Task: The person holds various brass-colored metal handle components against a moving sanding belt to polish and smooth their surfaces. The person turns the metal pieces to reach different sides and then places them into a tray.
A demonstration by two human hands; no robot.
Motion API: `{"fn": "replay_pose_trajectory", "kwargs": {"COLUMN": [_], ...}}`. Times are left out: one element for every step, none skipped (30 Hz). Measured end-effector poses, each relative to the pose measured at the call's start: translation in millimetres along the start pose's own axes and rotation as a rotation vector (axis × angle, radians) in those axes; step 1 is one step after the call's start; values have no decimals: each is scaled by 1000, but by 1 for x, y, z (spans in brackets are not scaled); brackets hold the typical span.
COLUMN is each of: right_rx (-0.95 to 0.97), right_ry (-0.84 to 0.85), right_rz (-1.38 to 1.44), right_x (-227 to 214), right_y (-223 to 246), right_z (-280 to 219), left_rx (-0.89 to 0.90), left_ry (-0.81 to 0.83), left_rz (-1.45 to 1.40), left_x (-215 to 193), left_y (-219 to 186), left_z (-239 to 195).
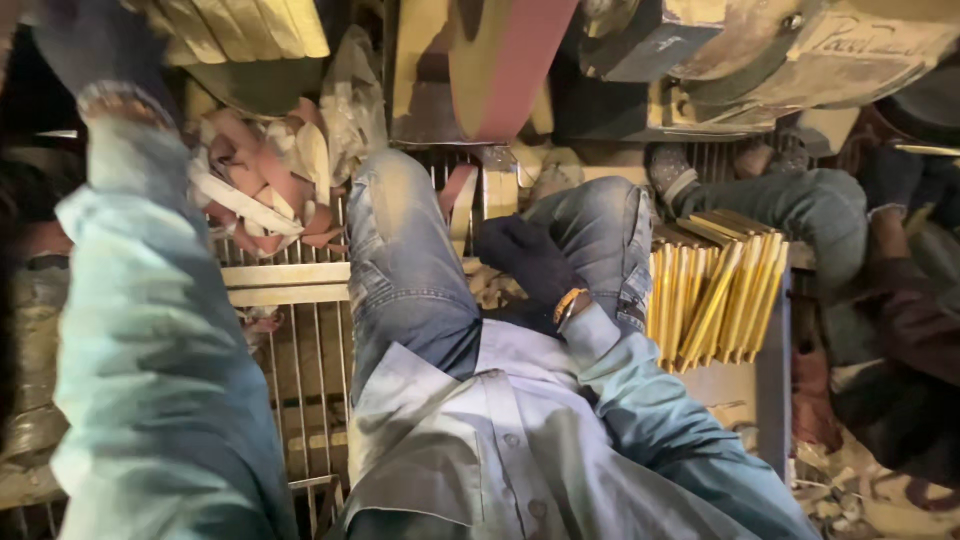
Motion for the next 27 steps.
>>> {"fn": "replay_pose_trajectory", "kwargs": {"right_rx": [-4,-48,-91,-92,-504,-911,-913,-794,-675,-608,-591,-575,-576,-581,-584,-588,-591,-592,-593,-582,-570,-540,-496,-453,-393,-384,-543], "right_ry": [4,8,11,-2,40,81,59,136,211,242,244,244,225,209,185,171,147,132,115,98,83,73,68,72,80,99,-86], "right_rz": [7,10,14,21,-114,-259,-260,-133,-4,61,71,85,73,54,20,1,-28,-51,-73,-90,-105,-115,-116,-88,-27,124,147], "right_x": [2,2,1,-4,-2,4,1,4,9,13,17,19,18,15,10,5,-1,-7,-12,-15,-19,-24,-31,-42,-56,-77,-116], "right_y": [8,19,32,44,89,126,137,139,140,140,142,143,143,143,141,142,142,142,143,142,140,132,121,109,94,83,80], "right_z": [1,-4,-11,-15,-33,-63,-68,-70,-73,-79,-86,-92,-96,-100,-103,-105,-107,-109,-109,-110,-110,-113,-116,-117,-116,-116,-115], "left_rx": [-40,-94,-152,-199,-246,-287,-323,-165,-19,-25,-162,-303,-447,-594,-742,-759,-733,-699,-659,-619,-573,-593,-280,49,385,744,1115], "left_ry": [21,49,82,125,137,158,177,495,807,834,863,882,890,885,869,884,797,709,622,527,435,437,596,750,897,1032,1149], "left_rz": [-21,-21,-9,10,230,449,669,426,168,173,0,-172,-341,-507,-671,-659,-554,-447,-341,-228,-115,-85,120,310,492,649,796], "left_x": [-8,-20,-29,-27,-26,-26,-34,-17,-4,4,12,20,28,35,43,51,57,60,62,57,48,41,43,49,54,64,68], "left_y": [5,16,29,40,53,64,73,57,32,32,29,24,20,15,10,9,17,26,36,47,60,71,60,48,40,38,46], "left_z": [-11,-30,-54,-80,-104,-128,-158,-211,-270,-295,-319,-343,-364,-383,-399,-412,-414,-415,-414,-413,-411,-417,-413,-411,-416,-428,-447]}}
Point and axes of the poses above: each hand's wrist, its own z-axis towards the middle knuckle, its own x-axis out of the palm, y = z × x, the point moved 10 cm from there along z, towards the middle knuckle, and after that the axes turned 15 degrees about -y, right-handed, at the moved point
